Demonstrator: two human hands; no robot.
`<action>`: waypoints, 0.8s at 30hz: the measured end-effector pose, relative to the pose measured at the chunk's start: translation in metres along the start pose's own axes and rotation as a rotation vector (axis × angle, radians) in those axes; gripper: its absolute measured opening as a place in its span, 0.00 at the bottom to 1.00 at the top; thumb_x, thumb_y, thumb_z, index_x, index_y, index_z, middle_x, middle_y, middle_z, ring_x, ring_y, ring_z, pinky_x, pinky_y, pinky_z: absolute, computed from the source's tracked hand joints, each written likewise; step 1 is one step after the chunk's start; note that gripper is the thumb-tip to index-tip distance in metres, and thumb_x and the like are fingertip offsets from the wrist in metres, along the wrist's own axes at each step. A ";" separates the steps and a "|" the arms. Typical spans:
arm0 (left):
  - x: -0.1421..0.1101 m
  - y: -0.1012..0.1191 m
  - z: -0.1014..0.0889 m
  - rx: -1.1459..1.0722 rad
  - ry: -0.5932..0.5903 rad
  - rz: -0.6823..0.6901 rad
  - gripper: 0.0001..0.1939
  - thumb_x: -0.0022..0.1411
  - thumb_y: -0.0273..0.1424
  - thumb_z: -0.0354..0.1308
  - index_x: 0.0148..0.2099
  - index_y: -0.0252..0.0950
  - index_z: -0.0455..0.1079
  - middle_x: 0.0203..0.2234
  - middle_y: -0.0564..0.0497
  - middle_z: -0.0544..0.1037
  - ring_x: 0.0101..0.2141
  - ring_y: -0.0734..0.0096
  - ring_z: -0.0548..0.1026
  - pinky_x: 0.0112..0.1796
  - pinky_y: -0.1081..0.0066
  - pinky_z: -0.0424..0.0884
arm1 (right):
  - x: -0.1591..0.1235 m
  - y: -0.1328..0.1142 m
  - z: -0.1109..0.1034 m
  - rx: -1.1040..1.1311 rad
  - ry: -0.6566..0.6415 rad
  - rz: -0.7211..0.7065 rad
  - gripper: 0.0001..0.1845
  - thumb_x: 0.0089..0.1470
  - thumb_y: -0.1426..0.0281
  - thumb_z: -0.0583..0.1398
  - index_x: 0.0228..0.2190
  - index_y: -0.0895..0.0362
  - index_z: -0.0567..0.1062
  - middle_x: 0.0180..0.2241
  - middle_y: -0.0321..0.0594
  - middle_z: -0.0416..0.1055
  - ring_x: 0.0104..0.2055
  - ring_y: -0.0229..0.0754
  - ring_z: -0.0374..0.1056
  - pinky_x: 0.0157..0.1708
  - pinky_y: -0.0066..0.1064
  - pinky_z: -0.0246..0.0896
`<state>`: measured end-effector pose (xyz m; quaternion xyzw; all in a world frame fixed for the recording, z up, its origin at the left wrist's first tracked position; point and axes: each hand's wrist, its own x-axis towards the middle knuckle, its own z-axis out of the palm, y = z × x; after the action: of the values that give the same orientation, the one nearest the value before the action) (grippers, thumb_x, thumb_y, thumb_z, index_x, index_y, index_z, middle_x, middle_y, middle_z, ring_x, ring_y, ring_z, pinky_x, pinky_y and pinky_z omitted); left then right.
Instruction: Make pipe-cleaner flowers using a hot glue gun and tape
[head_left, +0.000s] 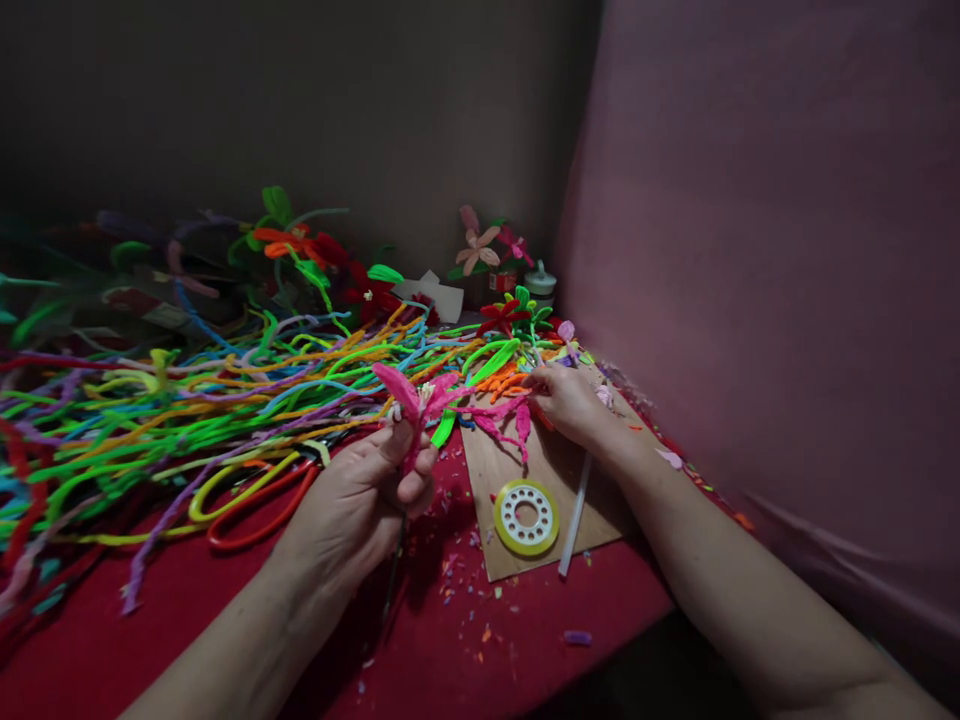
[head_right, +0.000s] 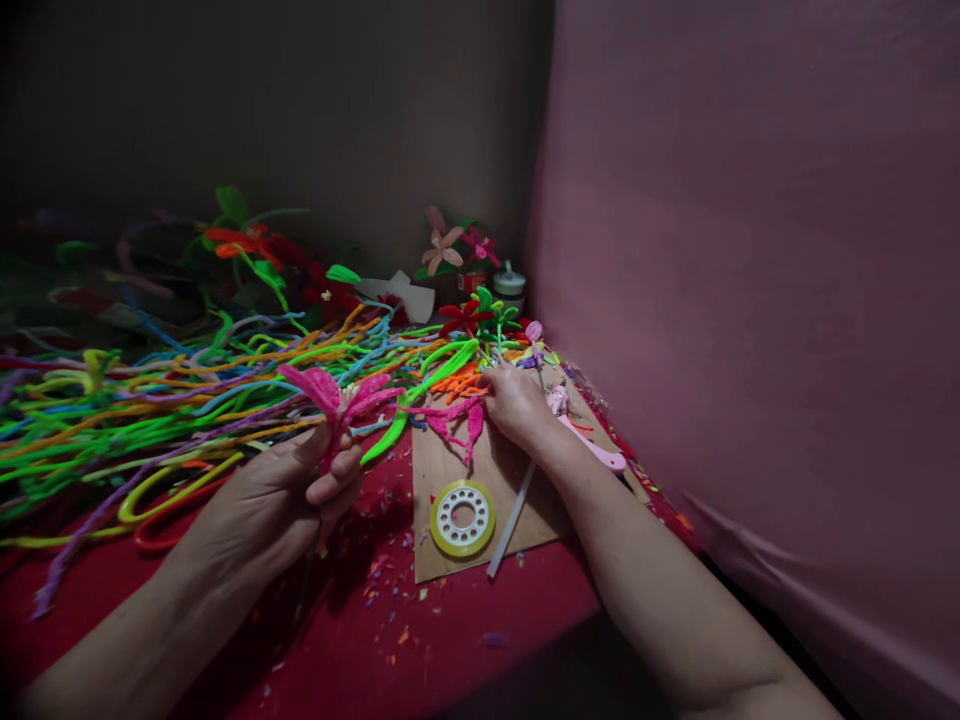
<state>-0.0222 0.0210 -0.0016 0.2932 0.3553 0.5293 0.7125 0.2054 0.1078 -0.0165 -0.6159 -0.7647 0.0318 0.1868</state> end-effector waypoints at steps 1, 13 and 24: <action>0.000 0.000 0.000 0.004 -0.003 0.004 0.13 0.50 0.34 0.65 0.26 0.34 0.64 0.17 0.56 0.67 0.14 0.84 0.59 0.16 0.81 0.58 | -0.001 -0.001 -0.001 -0.006 0.010 0.005 0.12 0.51 0.76 0.56 0.37 0.58 0.77 0.40 0.44 0.74 0.41 0.41 0.68 0.39 0.27 0.57; -0.002 -0.001 0.002 0.026 0.006 0.014 0.15 0.48 0.34 0.67 0.26 0.33 0.64 0.16 0.55 0.68 0.14 0.84 0.58 0.16 0.81 0.58 | -0.016 -0.025 -0.002 -0.115 -0.174 -0.048 0.11 0.49 0.68 0.56 0.35 0.57 0.73 0.34 0.48 0.75 0.36 0.48 0.70 0.28 0.30 0.53; -0.001 -0.003 -0.001 0.028 -0.012 -0.003 0.12 0.52 0.33 0.64 0.26 0.33 0.64 0.17 0.55 0.68 0.14 0.84 0.58 0.16 0.80 0.57 | -0.011 -0.016 -0.001 -0.013 -0.170 -0.021 0.06 0.46 0.72 0.57 0.30 0.57 0.72 0.29 0.43 0.73 0.33 0.44 0.68 0.27 0.29 0.52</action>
<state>-0.0215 0.0195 -0.0040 0.3057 0.3589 0.5213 0.7113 0.1928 0.0932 -0.0140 -0.6040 -0.7845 0.0770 0.1177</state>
